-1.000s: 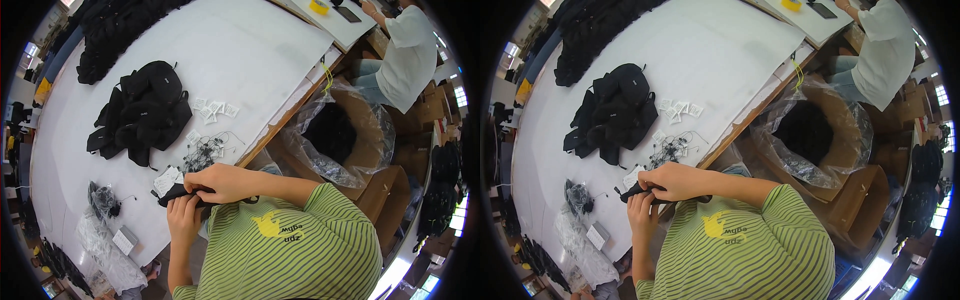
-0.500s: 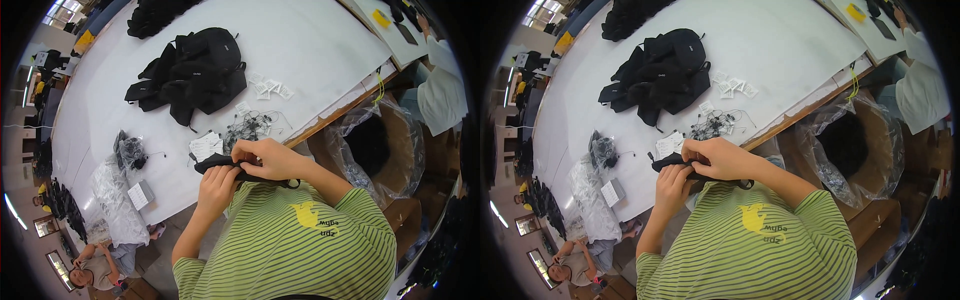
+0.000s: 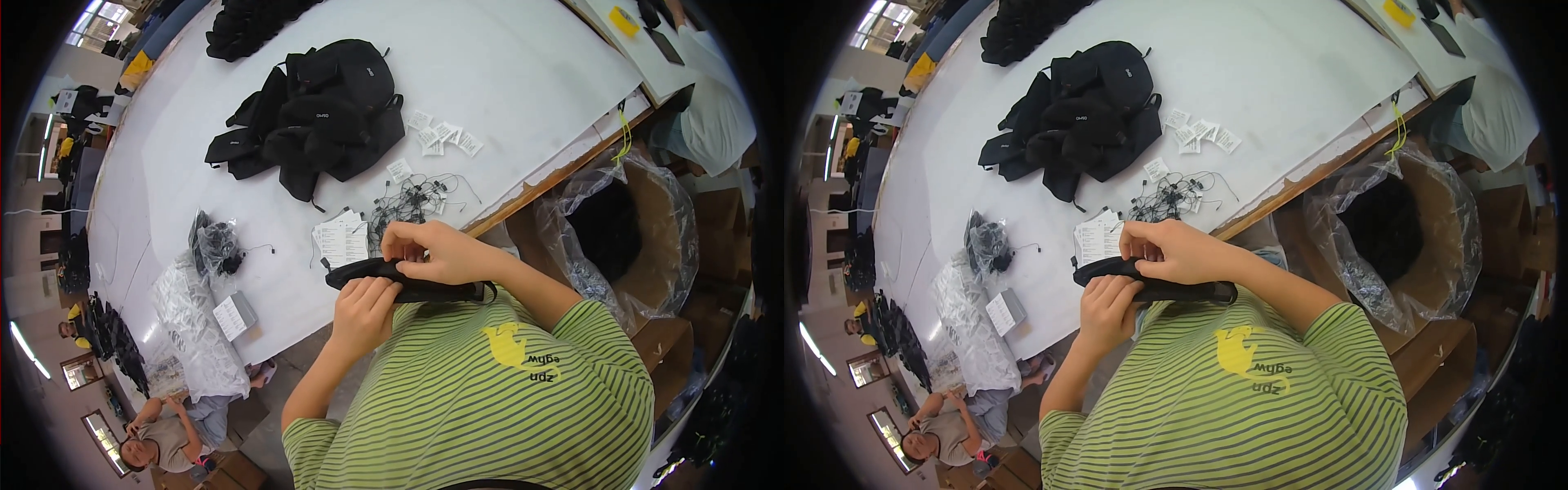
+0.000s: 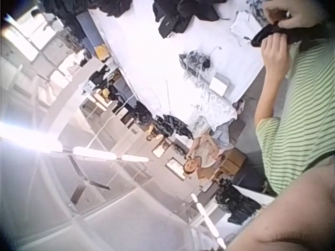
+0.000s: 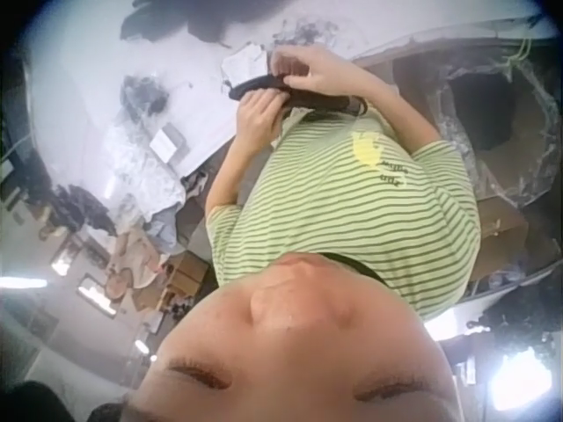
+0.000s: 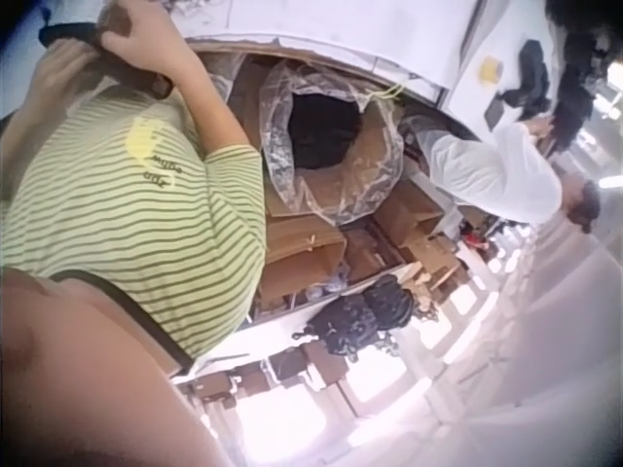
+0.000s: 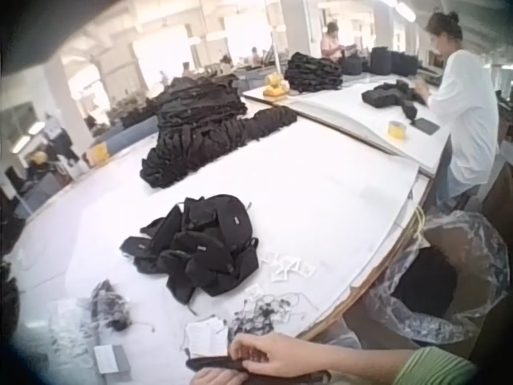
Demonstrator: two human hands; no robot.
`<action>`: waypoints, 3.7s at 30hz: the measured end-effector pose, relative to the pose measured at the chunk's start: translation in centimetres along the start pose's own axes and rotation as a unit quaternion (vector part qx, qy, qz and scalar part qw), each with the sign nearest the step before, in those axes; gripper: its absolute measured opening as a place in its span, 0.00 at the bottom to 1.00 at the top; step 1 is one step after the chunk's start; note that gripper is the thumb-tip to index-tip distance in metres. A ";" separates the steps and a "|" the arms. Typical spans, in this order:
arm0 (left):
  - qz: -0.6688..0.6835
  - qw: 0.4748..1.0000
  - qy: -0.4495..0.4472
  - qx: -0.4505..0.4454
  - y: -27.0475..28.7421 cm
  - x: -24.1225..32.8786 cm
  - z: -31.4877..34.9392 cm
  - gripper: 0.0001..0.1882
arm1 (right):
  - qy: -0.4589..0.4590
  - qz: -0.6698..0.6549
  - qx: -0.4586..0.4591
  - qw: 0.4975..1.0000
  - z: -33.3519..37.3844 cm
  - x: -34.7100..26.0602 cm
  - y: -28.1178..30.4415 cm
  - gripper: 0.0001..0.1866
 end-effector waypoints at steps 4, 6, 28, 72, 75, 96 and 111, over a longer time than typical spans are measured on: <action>0.027 0.999 0.018 -0.031 -0.3 -0.2 1.0 0.12 | -0.036 0.034 -0.033 0.998 0.1 0.1 -0.8 0.09; 0.057 0.997 0.045 -0.032 -0.8 -0.4 1.5 0.10 | -0.026 0.039 -0.033 0.998 -0.1 0.1 -1.0 0.10; 0.523 0.739 0.377 -0.196 -3.6 -3.4 7.8 0.18 | -0.203 -0.060 -0.044 0.976 7.5 1.7 6.6 0.24; 0.127 0.945 0.106 -0.281 -2.4 -2.0 -5.5 0.09 | -0.142 0.277 -0.101 0.945 5.3 0.6 3.5 0.19; 0.417 0.815 0.227 -0.332 -5.8 -6.3 -7.8 0.10 | -0.094 0.286 -0.102 0.948 5.9 0.3 3.3 0.17; 0.055 0.995 0.061 0.049 0.9 -2.4 -9.2 0.10 | 0.037 0.528 -0.006 0.848 5.5 -3.2 5.9 0.08; 0.755 0.441 0.393 0.283 -5.7 -4.9 -1.0 0.23 | 0.018 0.159 0.372 0.914 2.7 -0.5 1.2 0.07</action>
Point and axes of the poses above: each hand's wrist, its own z-axis away from the middle knuckle, its own y-axis out of the back of the hand, x = y × z, the point moved 5 cm from there along -z, towards the middle knuckle, and after that the axes turned 8 degrees about y, right-handed, at the moved point
